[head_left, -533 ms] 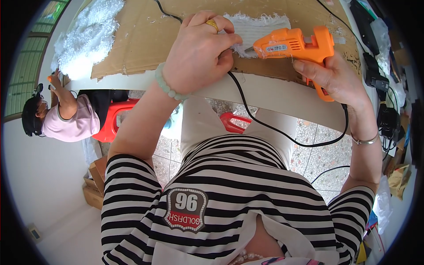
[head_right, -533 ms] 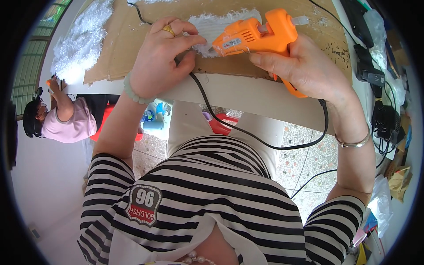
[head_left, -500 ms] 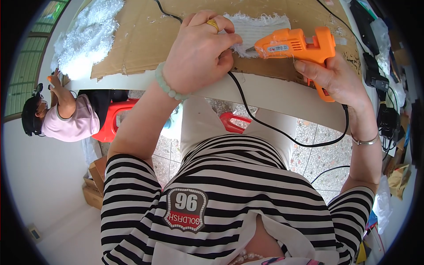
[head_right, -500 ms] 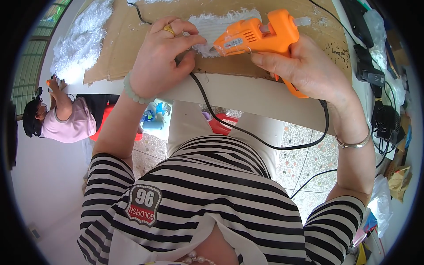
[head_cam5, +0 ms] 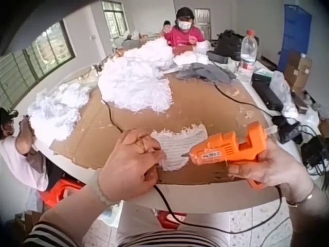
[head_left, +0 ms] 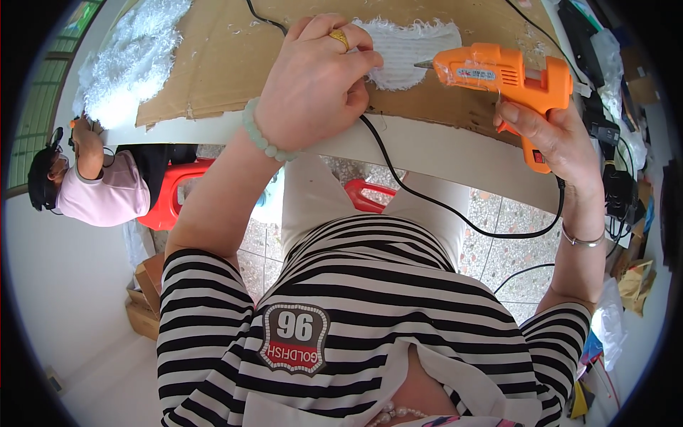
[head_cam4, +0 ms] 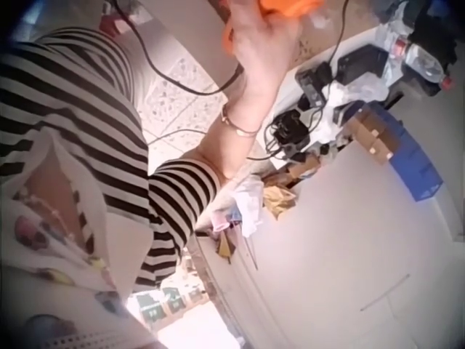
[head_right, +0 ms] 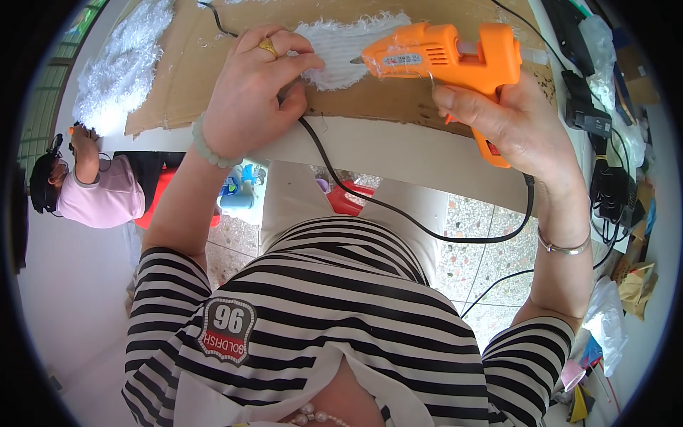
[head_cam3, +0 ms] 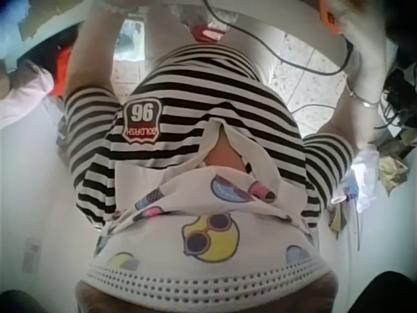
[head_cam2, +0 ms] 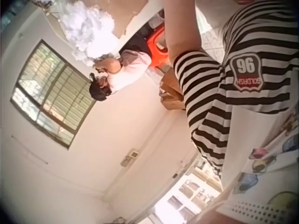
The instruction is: Use a hot glue gun to apply adhesive to white fibrous material while crafting.
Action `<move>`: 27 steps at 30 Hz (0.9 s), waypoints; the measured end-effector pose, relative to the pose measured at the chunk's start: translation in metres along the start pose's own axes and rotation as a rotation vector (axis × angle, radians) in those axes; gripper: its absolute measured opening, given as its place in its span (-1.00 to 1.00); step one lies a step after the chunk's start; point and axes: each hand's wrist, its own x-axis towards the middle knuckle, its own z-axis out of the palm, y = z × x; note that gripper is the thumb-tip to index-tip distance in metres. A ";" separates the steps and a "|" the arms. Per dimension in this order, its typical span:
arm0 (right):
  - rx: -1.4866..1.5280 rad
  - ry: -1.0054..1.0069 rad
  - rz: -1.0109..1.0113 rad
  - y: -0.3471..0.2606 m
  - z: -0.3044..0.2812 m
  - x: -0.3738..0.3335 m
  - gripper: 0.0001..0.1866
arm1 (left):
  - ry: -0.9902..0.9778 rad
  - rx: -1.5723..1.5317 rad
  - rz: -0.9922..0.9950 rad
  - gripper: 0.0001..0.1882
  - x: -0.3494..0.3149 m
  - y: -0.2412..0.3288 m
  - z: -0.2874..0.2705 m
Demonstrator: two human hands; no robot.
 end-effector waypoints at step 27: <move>-0.045 -0.006 0.057 0.005 0.020 -0.004 -0.73 | 0.050 -0.010 0.013 -0.68 0.000 0.001 0.002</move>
